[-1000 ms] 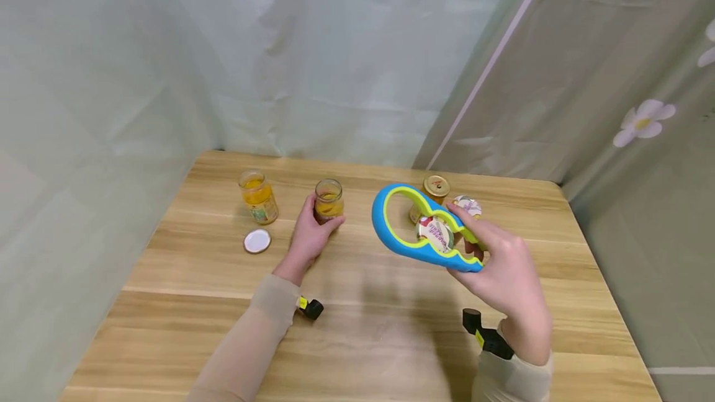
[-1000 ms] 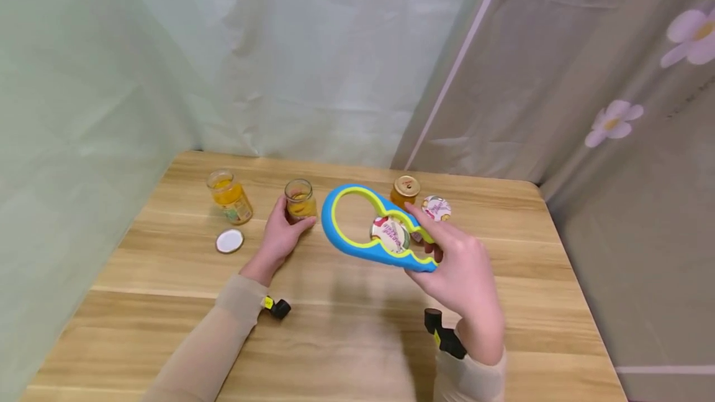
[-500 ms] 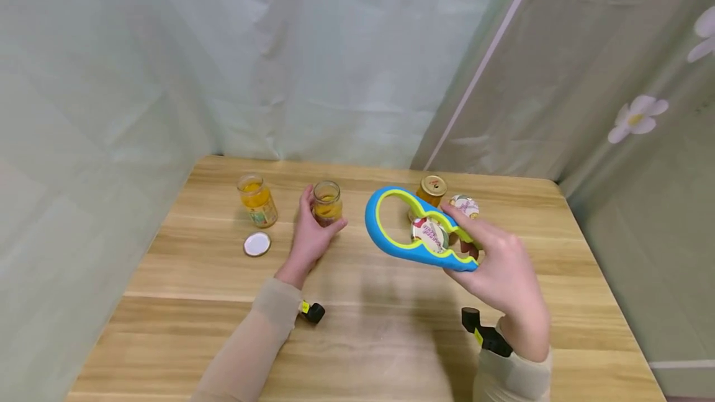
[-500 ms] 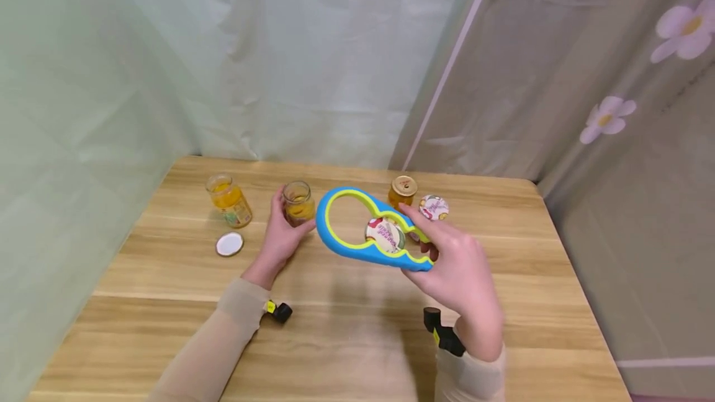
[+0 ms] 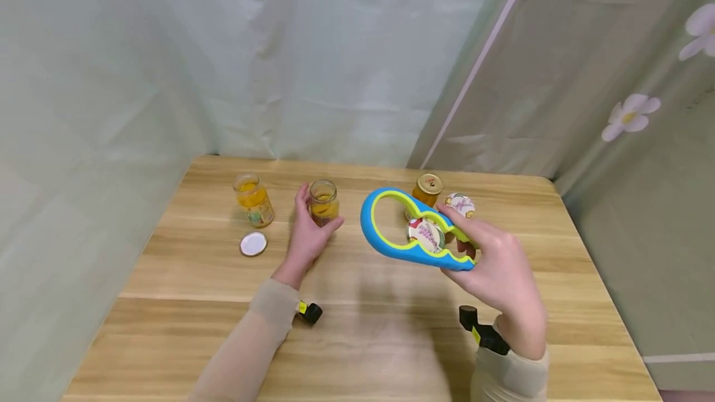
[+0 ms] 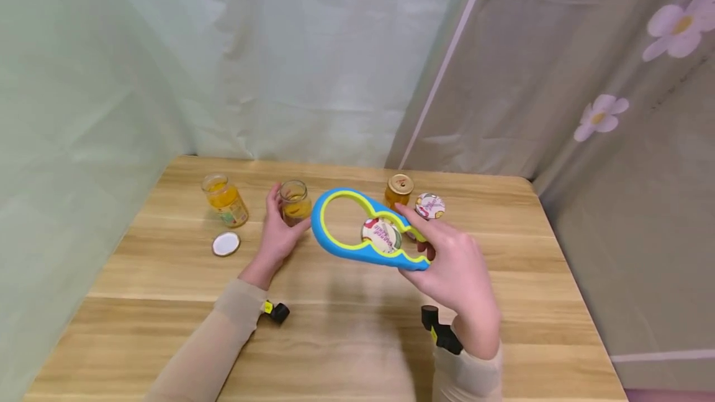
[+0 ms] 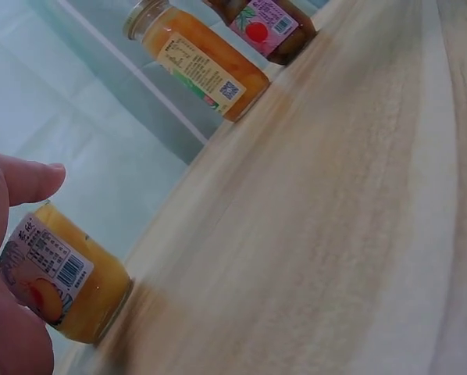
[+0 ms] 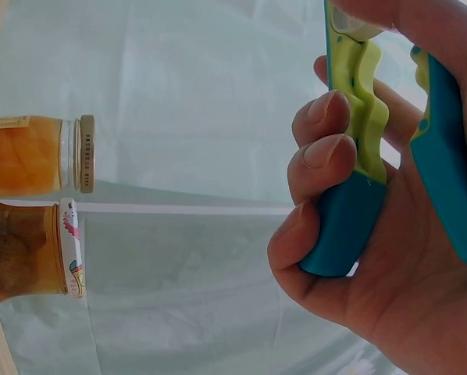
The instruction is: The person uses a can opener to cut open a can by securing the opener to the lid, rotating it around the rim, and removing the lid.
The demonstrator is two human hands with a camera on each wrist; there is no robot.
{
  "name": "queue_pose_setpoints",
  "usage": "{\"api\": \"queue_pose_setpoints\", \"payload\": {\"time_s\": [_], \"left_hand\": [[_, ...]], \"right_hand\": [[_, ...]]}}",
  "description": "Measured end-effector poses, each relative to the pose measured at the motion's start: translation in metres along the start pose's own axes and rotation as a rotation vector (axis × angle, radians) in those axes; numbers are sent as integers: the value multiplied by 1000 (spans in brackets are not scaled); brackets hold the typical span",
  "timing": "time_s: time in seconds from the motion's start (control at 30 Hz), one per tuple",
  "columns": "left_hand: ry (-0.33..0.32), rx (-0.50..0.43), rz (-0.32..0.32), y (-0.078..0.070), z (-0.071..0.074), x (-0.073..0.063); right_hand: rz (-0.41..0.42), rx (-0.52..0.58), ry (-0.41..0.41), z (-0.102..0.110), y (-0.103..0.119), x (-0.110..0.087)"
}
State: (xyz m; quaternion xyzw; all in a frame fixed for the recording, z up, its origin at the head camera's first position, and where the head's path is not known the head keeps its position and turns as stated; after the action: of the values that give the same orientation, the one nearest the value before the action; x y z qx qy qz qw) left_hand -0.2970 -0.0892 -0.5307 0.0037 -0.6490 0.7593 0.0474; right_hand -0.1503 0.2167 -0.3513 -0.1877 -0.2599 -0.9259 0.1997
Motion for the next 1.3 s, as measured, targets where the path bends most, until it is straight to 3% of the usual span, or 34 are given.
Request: {"api": "queue_pose_setpoints", "payload": {"time_s": [0.2,0.3,0.57,0.73,0.87,0.97,1.07,1.2,1.3], "left_hand": [[0,17,-14,-5,-1,2],[-19,20,-53,-16,4,1],[-76,-34,-231,-64,22,-9],[-84,-121,-385,-103,23,-25],[-66,-221,-448,-127,17,-40],[-16,-344,-428,-136,5,-51],[84,-453,-350,-137,-12,-60],[208,-519,-232,-133,-34,-66],[230,-570,-184,-129,-39,-67]], "right_hand": [[-8,-15,-3,1,-1,0],[-2,-18,-8,1,0,0],[-9,-18,11,-6,1,5],[-8,-34,8,-6,2,7],[-5,-30,-1,-7,3,9],[7,-31,-9,-8,4,10],[21,-21,-7,-11,6,12],[29,-3,5,-14,7,13],[27,-2,9,-14,6,12]]}}
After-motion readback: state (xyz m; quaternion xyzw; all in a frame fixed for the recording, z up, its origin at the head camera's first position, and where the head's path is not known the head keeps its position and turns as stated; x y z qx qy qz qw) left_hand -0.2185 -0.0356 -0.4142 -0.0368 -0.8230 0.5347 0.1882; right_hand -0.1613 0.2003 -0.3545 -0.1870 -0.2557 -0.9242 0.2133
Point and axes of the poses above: each hand's wrist, its own x-axis towards the middle knuckle, its own z-axis out of the back of the hand, y = z × x, the point moved 6 cm from there along x, towards the middle knuckle, and after that the axes turned 3 degrees about y, right-handed, at the moved point
